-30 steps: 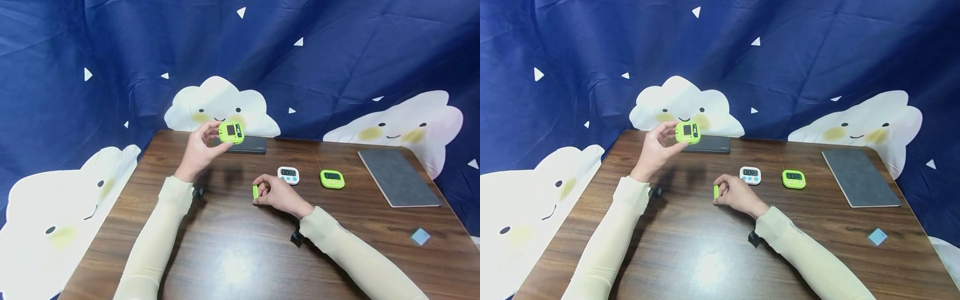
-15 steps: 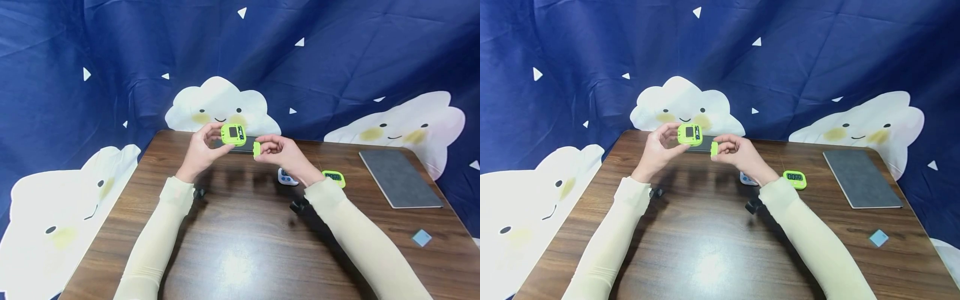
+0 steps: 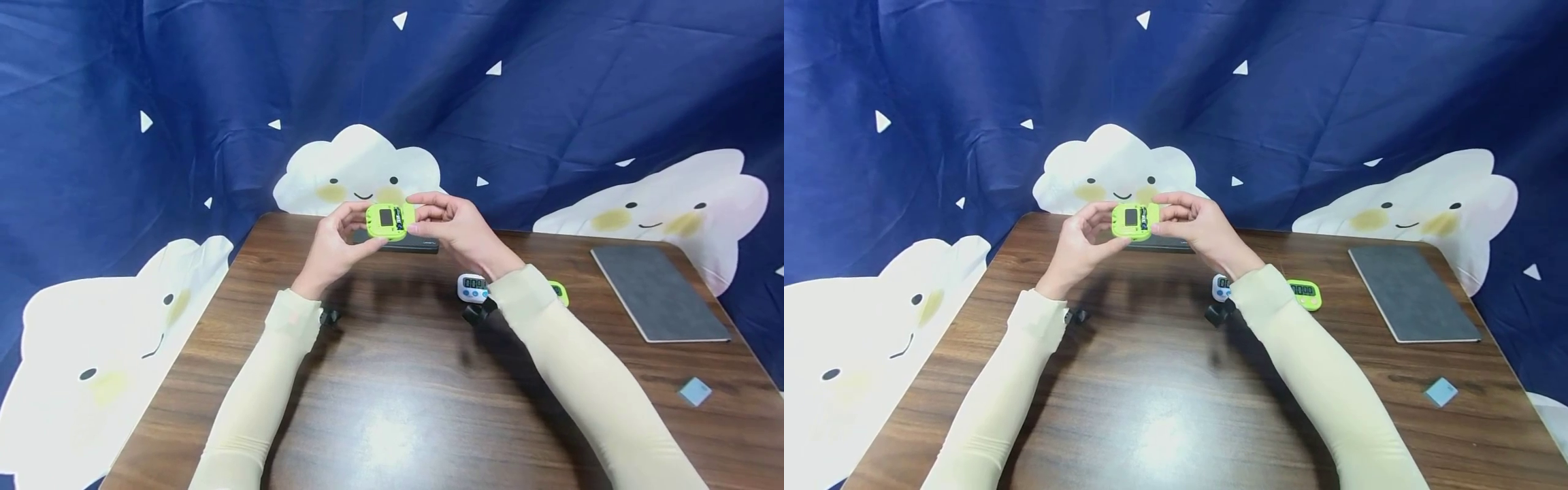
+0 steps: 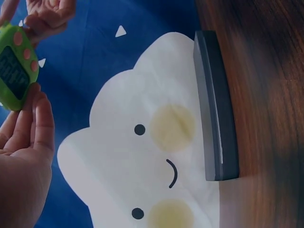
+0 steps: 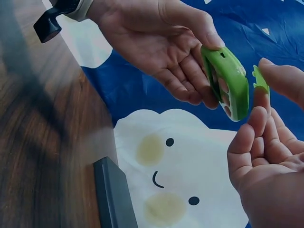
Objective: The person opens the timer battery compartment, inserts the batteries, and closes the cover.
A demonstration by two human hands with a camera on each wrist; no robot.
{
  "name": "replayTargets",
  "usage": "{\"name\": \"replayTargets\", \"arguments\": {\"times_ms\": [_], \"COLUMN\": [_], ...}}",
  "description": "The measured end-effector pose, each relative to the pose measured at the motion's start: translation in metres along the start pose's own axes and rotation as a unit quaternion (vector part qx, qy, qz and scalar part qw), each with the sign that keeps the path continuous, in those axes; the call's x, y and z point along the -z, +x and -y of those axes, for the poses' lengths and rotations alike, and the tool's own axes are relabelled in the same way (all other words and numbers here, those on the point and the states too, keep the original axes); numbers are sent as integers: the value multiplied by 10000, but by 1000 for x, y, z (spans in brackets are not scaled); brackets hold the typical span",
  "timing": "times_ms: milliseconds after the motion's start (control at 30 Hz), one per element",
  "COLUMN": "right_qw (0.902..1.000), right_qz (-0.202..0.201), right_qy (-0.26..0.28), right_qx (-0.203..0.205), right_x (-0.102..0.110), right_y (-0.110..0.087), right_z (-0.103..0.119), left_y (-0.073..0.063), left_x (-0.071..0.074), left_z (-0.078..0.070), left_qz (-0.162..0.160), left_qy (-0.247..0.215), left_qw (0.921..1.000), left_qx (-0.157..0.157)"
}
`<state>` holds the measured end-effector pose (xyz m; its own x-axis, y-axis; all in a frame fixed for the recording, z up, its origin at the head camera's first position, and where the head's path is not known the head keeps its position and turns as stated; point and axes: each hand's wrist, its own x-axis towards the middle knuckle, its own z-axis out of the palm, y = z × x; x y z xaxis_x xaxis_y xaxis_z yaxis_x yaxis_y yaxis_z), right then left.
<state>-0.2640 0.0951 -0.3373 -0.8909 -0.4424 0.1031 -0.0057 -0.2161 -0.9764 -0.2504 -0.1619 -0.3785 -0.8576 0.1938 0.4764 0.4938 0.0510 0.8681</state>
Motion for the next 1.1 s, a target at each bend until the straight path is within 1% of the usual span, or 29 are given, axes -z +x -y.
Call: {"name": "replayTargets", "arguments": {"times_ms": [233, 367, 500, 633, 867, 1100], "right_qw": [9990, 9954, 9883, 9814, 9690, 9550], "right_qz": [-31, 18, 63, 105, 114, 189], "right_qy": [-443, -949, -1521, -1914, -2462, -2927], "right_qx": [-105, -86, -6, 114, 173, 433], "right_x": [-1, 2, 6, 5, 6, 8], "right_y": [7, 7, 7, 6, 4, 5], "right_z": [4, 7, 10, 14, 14, 15], "left_y": [0, 0, 0, -1, -3, -1], "left_x": [0, -1, -2, -4, -6, -5], "left_z": [0, -1, -1, -1, 1, -1], "left_qz": [64, 74, 56, 41, 108, 112], "left_qy": [-43, -32, -57, -71, -113, -174], "left_qw": [10000, 9999, 9999, 9999, 9999, 9998], "left_qx": [-48, -82, -85, -60, -43, -11]}}
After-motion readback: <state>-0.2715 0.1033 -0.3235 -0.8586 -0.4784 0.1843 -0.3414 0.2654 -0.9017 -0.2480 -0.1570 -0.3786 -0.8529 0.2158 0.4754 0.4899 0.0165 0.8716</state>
